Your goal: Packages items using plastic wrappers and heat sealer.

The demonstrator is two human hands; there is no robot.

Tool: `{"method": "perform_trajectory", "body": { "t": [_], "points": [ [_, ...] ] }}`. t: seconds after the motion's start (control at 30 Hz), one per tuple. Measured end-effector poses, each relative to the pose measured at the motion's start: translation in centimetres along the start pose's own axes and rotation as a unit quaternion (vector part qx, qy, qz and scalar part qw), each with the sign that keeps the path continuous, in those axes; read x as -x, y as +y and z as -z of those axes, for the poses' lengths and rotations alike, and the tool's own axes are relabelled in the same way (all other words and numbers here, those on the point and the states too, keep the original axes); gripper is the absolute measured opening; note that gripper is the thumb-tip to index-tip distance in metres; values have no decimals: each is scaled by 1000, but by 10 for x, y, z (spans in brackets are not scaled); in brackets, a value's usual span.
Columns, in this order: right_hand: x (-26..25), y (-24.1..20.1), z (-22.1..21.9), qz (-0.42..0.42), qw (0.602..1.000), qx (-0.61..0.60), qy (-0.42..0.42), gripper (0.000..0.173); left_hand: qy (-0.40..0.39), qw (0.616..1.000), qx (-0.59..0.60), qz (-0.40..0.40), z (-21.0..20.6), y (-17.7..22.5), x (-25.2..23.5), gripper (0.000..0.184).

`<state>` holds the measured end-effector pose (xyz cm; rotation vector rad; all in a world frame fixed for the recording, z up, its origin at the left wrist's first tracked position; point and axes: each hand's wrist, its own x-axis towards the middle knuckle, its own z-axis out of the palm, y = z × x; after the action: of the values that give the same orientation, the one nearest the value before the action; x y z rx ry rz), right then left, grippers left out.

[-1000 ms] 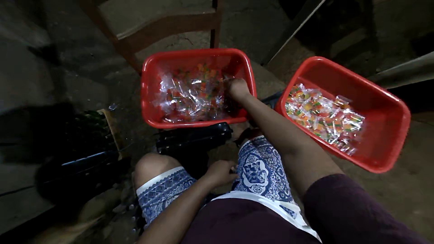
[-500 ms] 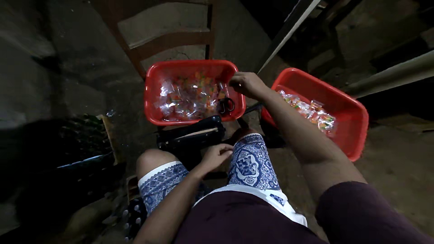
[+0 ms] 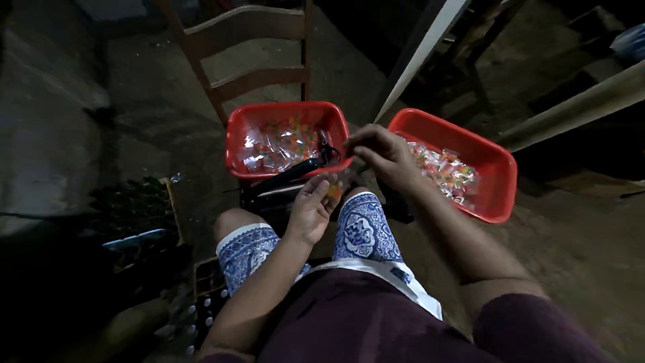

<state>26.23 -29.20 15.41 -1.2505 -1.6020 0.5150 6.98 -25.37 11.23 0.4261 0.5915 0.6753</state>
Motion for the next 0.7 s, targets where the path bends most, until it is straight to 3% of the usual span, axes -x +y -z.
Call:
{"method": "perform_trajectory", "body": {
  "t": [0.07, 0.13, 0.23, 0.33, 0.5, 0.6, 0.7],
  "points": [
    [26, 0, -26, -106, 982, -120, 100, 22, 6, 1000, 12, -28, 0, -3, 6, 24],
    [46, -5, -53, -171, 960, -182, 128, 33, 0, 998, 28, -56, 1, -9, 11, 25],
    [57, -17, -78, -216, 938, -223, 153, 16, 14, 995, 38, -94, 2, -22, 20, 25],
    [60, -22, -77, -213, 944, -206, 148, 5, 13, 992, -5, -128, 9, -29, 26, 24],
    [69, -23, -71, -194, 959, -171, 116, 10, 24, 971, -176, -157, 26, -22, 37, 17],
    [76, -20, -76, -182, 963, -166, 112, 11, 38, 964, -211, -157, 28, -20, 42, 14],
    [81, -17, -79, -181, 959, -180, 124, 26, 54, 962, -226, -144, 31, -21, 45, 11]
  ]
}}
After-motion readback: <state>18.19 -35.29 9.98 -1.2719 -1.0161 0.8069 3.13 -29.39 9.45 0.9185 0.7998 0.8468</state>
